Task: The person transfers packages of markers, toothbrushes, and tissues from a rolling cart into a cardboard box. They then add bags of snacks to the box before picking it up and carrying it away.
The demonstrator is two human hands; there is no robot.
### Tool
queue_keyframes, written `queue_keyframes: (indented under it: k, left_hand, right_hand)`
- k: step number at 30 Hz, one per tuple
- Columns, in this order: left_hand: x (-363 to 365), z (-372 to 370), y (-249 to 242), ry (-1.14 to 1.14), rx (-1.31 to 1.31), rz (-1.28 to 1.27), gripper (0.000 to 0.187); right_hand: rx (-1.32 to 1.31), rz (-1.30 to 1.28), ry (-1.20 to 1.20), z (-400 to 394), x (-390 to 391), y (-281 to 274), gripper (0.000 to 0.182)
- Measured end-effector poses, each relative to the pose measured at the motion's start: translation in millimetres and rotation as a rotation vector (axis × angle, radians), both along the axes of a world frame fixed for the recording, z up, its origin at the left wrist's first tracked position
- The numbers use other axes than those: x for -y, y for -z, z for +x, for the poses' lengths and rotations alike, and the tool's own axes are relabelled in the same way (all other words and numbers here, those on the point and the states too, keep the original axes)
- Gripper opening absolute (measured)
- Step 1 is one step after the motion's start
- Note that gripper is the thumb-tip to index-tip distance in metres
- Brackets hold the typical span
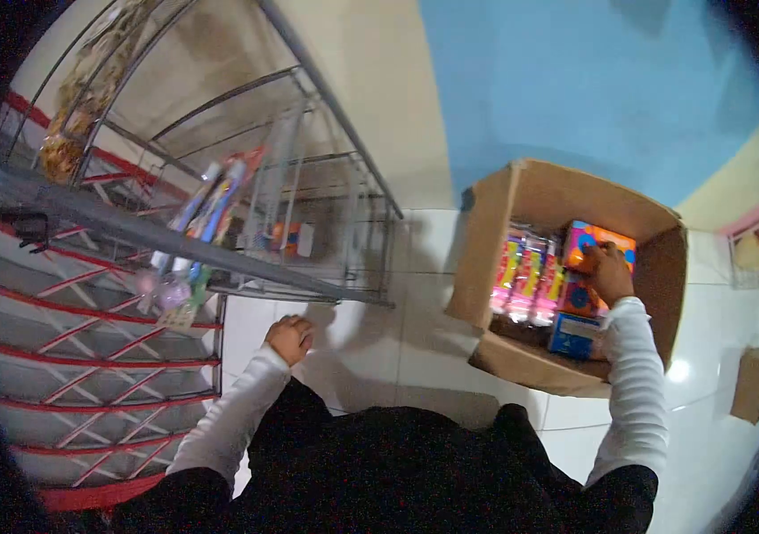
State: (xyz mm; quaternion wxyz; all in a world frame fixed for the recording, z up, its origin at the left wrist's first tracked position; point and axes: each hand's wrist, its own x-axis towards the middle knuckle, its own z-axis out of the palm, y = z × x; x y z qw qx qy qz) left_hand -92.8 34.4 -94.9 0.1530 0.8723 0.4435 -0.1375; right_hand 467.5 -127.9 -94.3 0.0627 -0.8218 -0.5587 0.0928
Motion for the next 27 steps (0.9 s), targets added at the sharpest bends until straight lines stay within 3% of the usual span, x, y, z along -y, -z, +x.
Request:
queue_keyframes:
  k: [2, 4, 6, 8, 11, 14, 16, 27]
  left_hand:
    - [-23.8, -16.3, 31.0, -0.025, 0.018, 0.1, 0.027]
    - [-45.2, -19.9, 45.7, -0.028, 0.043, 0.185, 0.024]
    - [-64.4, -13.1, 49.9, -0.175, -0.009, 0.178, 0.034]
    - [-83.6, -14.1, 61.8, -0.187, 0.043, 0.155, 0.033]
    - [-110.7, -7.9, 83.2, -0.263, 0.214, 0.101, 0.032]
    - [-150.5, 2.0, 102.6, -0.358, 0.393, 0.047, 0.031]
    - [-128.9, -18.6, 124.4, -0.423, 0.506, 0.005, 0.03]
    - [-197.8, -8.1, 199.4, -0.796, 1.07, -0.26, 0.027]
  right_hand:
    - [0.066, -0.077, -0.128, 14.0, -3.2, 7.2, 0.038]
    - [-0.009, 0.006, 0.037, 36.1, 1.7, 36.3, 0.036]
    - [-0.144, -0.073, 0.102, 43.0, 2.1, 35.7, 0.03]
    - [0.046, 0.217, -0.025, 49.1, 13.1, 51.5, 0.027]
    - [-0.147, 0.311, 0.031, -6.5, 13.1, -18.1, 0.026]
    - [-0.244, 0.31, 0.037, -33.1, 26.7, -45.6, 0.025]
    - [-0.228, 0.32, 0.017, -51.8, 31.9, -65.6, 0.023]
    - [-0.254, 0.345, 0.045, -80.6, 44.1, -72.0, 0.021]
